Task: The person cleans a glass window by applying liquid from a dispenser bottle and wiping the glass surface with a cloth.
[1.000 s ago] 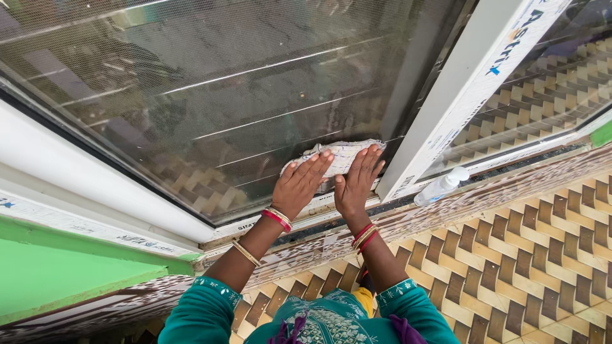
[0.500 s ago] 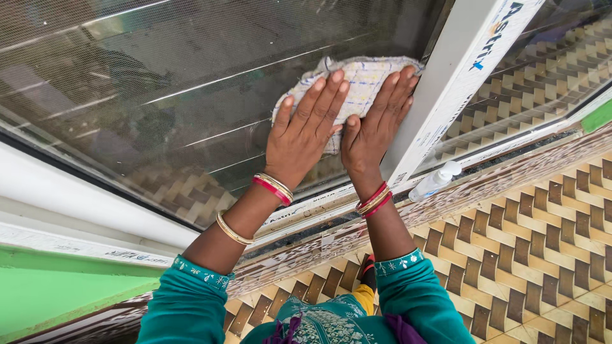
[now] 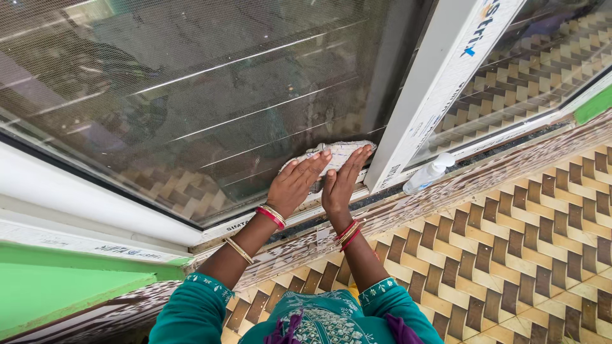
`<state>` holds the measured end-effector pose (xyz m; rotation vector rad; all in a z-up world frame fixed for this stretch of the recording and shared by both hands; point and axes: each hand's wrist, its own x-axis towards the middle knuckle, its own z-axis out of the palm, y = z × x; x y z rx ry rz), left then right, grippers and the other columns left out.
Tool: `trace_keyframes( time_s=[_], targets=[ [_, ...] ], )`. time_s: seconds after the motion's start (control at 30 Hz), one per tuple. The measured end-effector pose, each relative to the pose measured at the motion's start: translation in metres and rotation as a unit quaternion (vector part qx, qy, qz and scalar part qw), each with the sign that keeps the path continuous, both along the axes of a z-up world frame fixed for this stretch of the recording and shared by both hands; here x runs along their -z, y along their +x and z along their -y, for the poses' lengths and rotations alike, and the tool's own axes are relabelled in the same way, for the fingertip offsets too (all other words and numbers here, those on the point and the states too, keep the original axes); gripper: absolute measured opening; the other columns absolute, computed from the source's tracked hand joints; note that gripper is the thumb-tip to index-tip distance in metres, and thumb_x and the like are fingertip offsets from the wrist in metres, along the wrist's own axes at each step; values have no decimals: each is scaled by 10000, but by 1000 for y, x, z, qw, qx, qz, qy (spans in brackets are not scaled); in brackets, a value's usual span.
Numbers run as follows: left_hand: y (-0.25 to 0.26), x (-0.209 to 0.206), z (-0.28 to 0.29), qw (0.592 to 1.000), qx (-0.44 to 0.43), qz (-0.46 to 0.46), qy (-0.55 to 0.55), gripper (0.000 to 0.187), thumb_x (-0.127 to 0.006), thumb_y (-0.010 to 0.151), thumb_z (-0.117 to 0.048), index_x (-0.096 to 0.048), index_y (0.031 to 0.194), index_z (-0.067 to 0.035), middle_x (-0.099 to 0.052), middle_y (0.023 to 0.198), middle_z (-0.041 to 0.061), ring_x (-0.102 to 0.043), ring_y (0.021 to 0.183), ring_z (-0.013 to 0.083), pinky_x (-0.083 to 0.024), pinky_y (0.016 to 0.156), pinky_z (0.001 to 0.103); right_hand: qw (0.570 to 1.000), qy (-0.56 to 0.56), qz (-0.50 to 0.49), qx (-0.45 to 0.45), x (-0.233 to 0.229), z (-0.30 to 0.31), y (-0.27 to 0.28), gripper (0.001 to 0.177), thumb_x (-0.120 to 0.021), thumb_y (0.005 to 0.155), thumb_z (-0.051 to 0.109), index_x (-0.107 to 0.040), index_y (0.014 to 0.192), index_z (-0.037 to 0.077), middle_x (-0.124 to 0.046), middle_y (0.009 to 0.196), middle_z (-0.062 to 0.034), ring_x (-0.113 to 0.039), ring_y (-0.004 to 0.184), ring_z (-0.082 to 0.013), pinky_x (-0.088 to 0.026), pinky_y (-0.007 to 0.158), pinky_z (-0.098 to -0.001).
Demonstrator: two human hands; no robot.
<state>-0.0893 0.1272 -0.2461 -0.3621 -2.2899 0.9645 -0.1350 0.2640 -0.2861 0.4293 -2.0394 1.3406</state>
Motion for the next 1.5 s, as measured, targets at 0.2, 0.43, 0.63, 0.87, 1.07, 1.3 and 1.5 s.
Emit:
trace_keyframes(
  time_s=[0.2,0.43,0.63,0.87,1.07,1.3,1.5],
  targets=[
    [-20,-80,3,991,11,-99,94,600,-343,1207,-505,-206,1698,-188,-128,1787,-10,-72,1642,189,48,1310,482,995,45,-86,4,-98,-10,-23,722,-264,1176,487,-57,1679,11,-20,1758,-242,-17,1640,-439,-82,1342,-533],
    [0,2,9,996,14,-36,78,617,-420,1123,-341,-253,1707,-230,-199,1754,-67,-178,1576,122,0,1304,437,997,69,-28,26,-11,4,-4,740,-259,1154,486,-70,1660,-19,-42,1731,-291,-59,1635,-473,-110,1346,-571],
    [16,67,24,996,18,6,89,647,-449,1048,-323,-283,1668,-244,-254,1711,-123,-237,1549,74,-50,1283,403,997,79,-7,1,50,13,11,752,-286,1155,487,-71,1644,-41,-38,1706,-330,-60,1606,-511,-114,1311,-591],
    [6,-51,42,978,9,-137,159,608,-378,1203,-485,-238,1728,-211,-150,1772,-11,-72,1636,201,48,1321,499,984,122,-126,1,-95,20,-15,772,-272,1153,546,-71,1674,13,-35,1746,-244,-31,1621,-462,-76,1340,-582],
    [8,-94,55,972,-21,-155,174,604,-284,1201,-519,-183,1691,-183,-96,1791,6,-29,1654,221,72,1329,511,977,150,-149,18,-140,30,-16,749,-235,1162,559,-71,1707,72,-27,1733,-167,-27,1634,-358,-50,1303,-511],
    [45,71,67,984,-10,-84,155,612,-451,1146,-526,-303,1678,-262,-193,1745,-72,-80,1617,158,-12,1327,461,971,206,-124,-19,54,31,11,737,-320,1179,486,-71,1659,-16,-22,1731,-269,-14,1624,-468,-50,1332,-625],
    [47,84,75,976,3,-105,189,609,-328,1149,-602,-355,1657,-268,-189,1738,-82,-102,1616,131,-38,1329,451,976,192,-87,-61,49,47,23,790,-305,1158,491,-43,1638,-79,-1,1694,-348,17,1591,-531,-33,1291,-657]
  ],
)
